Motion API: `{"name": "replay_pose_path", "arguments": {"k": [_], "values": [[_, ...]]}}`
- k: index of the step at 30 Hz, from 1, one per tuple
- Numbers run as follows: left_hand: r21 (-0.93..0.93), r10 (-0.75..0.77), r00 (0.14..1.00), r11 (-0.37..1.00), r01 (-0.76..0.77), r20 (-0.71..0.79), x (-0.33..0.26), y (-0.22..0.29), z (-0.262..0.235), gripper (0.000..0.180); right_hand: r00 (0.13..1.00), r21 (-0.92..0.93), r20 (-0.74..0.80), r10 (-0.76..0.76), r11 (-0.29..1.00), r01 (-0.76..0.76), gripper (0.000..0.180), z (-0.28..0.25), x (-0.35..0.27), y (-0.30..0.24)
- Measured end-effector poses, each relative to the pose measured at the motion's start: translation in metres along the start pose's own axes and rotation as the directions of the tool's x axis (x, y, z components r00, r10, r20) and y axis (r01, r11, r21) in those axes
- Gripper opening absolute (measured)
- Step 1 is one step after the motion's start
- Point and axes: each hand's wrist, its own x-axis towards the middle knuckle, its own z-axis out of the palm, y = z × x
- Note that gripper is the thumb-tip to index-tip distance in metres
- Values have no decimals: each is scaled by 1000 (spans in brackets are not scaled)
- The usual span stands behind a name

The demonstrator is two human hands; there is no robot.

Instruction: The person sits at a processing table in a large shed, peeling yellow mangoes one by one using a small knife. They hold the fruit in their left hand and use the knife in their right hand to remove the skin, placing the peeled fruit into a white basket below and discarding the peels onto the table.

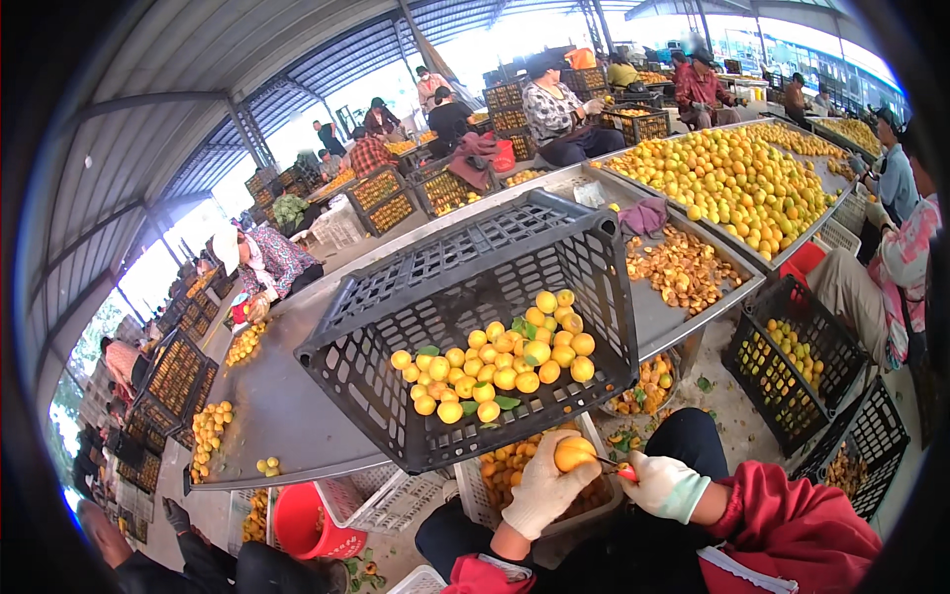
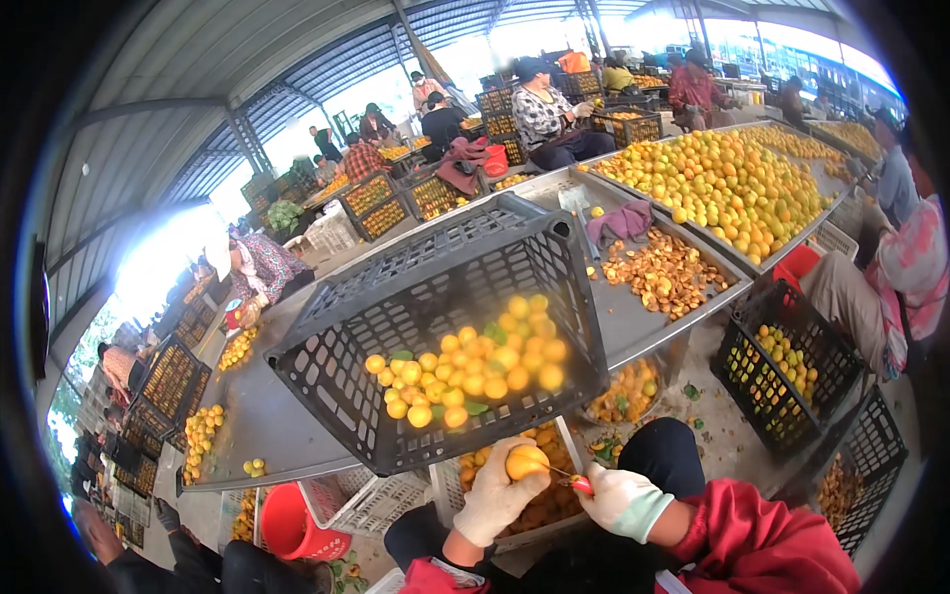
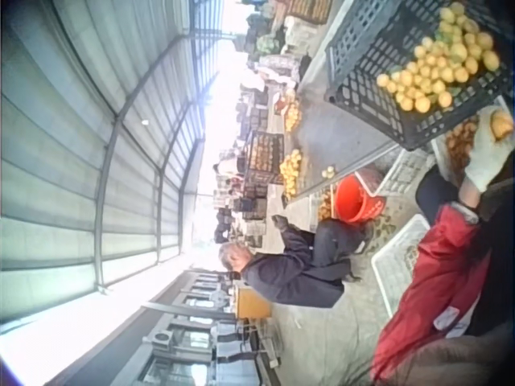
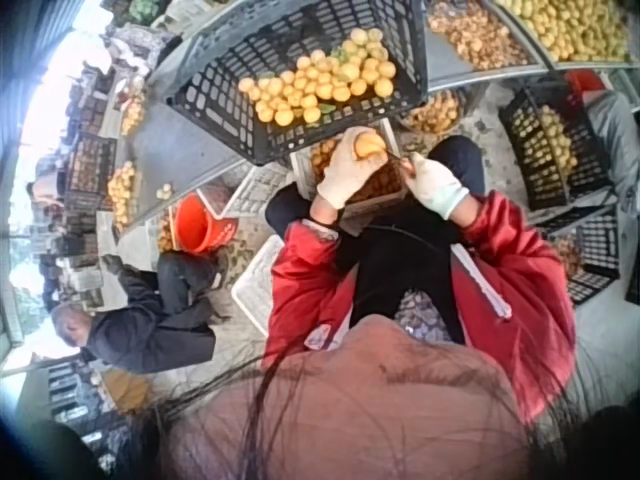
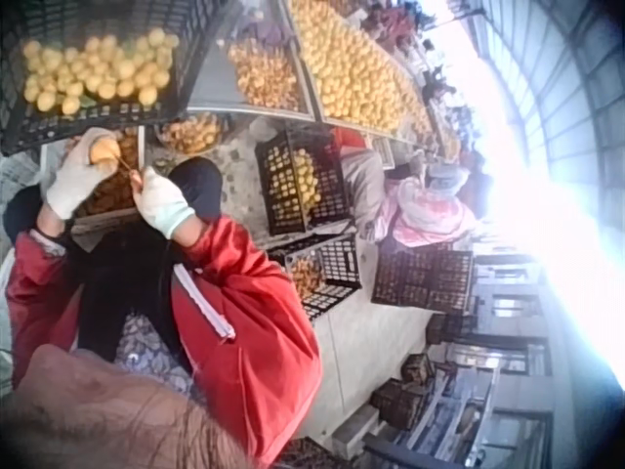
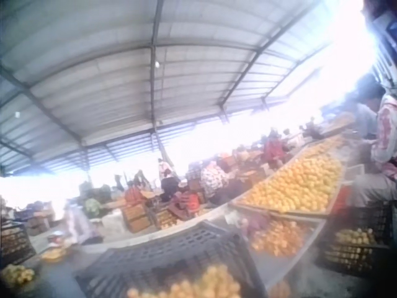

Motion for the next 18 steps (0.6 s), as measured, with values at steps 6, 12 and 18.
{"name": "replay_pose_path", "arguments": {"k": [6, 12, 18], "values": [[-917, -303, 947, 341, 209, 103, -12, -3, 41, 59, 993, 166, -53, 101, 982, -91, 41, 36, -5, -7], [-944, -230, 921, 29, 329, 314, -8, -6, 49, 85, 980, 146, -182, 75, 988, -49, 32, 59, -3, 5], [-942, -375, 867, -64, 328, 327, -5, -8, 54, 81, 969, 114, -246, 24, 993, 4, 29, 58, -3, 9]]}}
